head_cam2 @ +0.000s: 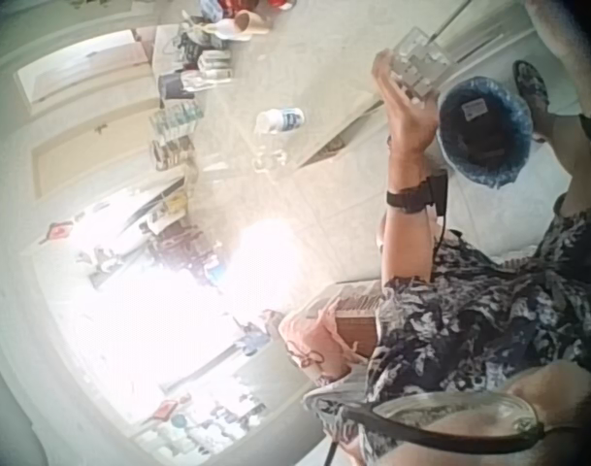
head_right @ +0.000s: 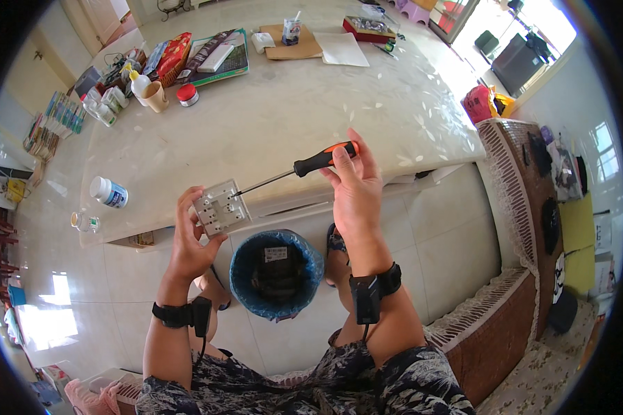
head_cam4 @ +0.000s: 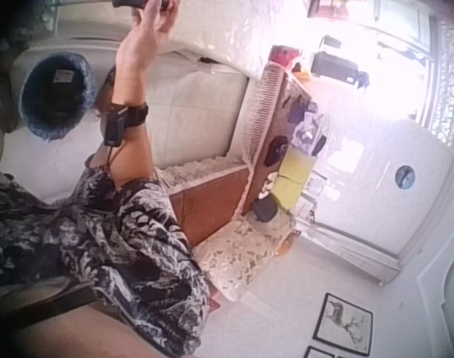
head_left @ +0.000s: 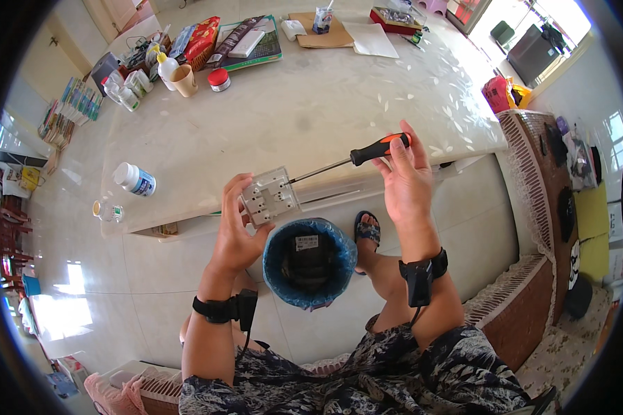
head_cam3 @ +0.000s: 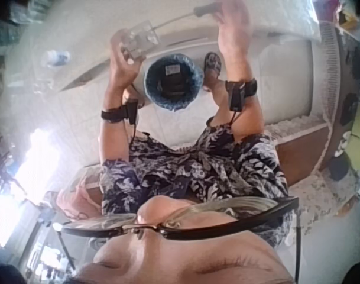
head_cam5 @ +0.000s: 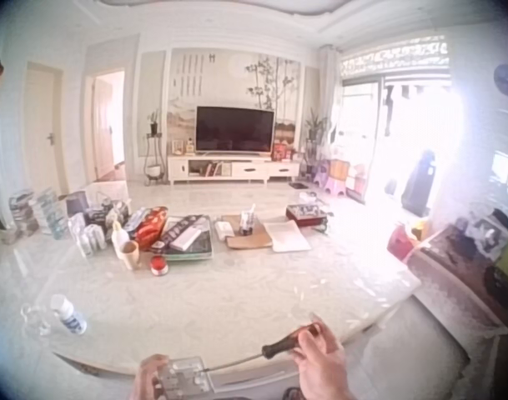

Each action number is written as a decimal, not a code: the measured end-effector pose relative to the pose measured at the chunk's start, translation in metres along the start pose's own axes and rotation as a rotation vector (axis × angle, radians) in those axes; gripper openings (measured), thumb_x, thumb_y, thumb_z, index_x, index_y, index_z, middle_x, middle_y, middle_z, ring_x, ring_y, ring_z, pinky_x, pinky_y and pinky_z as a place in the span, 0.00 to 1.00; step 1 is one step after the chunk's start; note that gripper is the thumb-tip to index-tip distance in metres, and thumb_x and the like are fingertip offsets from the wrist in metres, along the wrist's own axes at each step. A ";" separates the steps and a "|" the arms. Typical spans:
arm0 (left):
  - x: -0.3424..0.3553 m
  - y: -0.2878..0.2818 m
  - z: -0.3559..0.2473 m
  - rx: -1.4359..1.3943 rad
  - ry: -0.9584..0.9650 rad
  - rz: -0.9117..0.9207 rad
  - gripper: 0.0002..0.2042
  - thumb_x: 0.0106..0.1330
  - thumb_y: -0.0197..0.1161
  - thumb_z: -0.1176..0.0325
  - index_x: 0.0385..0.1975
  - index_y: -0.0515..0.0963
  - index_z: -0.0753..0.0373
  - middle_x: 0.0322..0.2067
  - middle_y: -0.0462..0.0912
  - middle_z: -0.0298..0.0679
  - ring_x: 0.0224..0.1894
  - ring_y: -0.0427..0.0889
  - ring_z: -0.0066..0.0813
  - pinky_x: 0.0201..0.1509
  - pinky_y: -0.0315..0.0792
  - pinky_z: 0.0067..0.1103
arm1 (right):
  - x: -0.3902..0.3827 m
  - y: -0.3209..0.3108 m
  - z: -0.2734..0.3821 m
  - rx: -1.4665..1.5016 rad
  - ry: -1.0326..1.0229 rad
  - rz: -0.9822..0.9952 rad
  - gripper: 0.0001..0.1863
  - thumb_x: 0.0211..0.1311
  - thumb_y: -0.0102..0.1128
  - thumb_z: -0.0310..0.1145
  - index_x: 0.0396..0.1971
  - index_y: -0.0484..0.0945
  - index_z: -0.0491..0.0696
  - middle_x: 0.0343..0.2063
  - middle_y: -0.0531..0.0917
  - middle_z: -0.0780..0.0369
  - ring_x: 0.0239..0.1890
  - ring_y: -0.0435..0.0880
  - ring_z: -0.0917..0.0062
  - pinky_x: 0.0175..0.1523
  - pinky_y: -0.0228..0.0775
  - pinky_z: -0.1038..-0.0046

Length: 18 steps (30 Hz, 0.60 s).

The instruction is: Loosening or tightening screws on an electrical switch plate using a screwdriver while sitting at a table.

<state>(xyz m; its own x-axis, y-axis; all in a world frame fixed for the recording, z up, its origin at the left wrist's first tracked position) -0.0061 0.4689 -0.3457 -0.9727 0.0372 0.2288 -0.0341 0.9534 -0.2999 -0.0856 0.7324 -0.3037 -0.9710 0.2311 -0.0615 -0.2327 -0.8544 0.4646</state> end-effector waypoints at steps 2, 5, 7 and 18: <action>0.000 0.001 0.000 -0.016 0.011 -0.001 0.42 0.47 0.63 0.92 0.63 0.55 0.57 0.65 0.54 0.43 0.61 0.70 0.41 0.55 0.78 0.30 | 0.003 -0.005 -0.003 -0.005 0.009 0.028 0.25 0.67 0.56 0.27 0.63 0.65 0.44 0.55 0.76 0.56 0.55 0.77 0.70 0.54 0.71 0.67; 0.000 0.001 -0.001 -0.042 0.014 -0.032 0.40 0.46 0.66 0.89 0.61 0.57 0.57 0.64 0.56 0.43 0.57 0.71 0.39 0.49 0.77 0.29 | 0.005 -0.010 -0.004 0.052 0.042 0.071 0.27 0.66 0.58 0.29 0.64 0.64 0.46 0.54 0.77 0.57 0.53 0.78 0.72 0.53 0.71 0.68; 0.000 0.000 -0.002 -0.018 -0.004 -0.003 0.41 0.47 0.64 0.92 0.62 0.56 0.57 0.65 0.53 0.43 0.60 0.70 0.41 0.54 0.79 0.31 | 0.004 -0.009 -0.003 0.115 0.068 0.086 0.28 0.66 0.60 0.29 0.65 0.63 0.47 0.53 0.78 0.58 0.52 0.79 0.73 0.53 0.71 0.69; 0.000 0.002 -0.001 -0.047 0.000 0.015 0.41 0.47 0.63 0.93 0.62 0.55 0.56 0.65 0.53 0.43 0.62 0.68 0.42 0.56 0.78 0.32 | 0.001 -0.003 -0.003 0.125 0.082 0.088 0.26 0.67 0.58 0.29 0.61 0.59 0.47 0.54 0.76 0.52 0.54 0.79 0.63 0.51 0.74 0.65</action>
<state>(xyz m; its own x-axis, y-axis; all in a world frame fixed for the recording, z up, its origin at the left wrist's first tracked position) -0.0062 0.4708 -0.3449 -0.9730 0.0515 0.2249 -0.0089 0.9656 -0.2597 -0.0858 0.7342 -0.3077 -0.9898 0.1142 -0.0854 -0.1426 -0.8038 0.5775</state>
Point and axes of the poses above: each hand's wrist, its own x-axis towards the middle knuckle, its own y-axis out of the palm, z = x × y, the point moved 2 cm from there along x, towards the middle knuckle
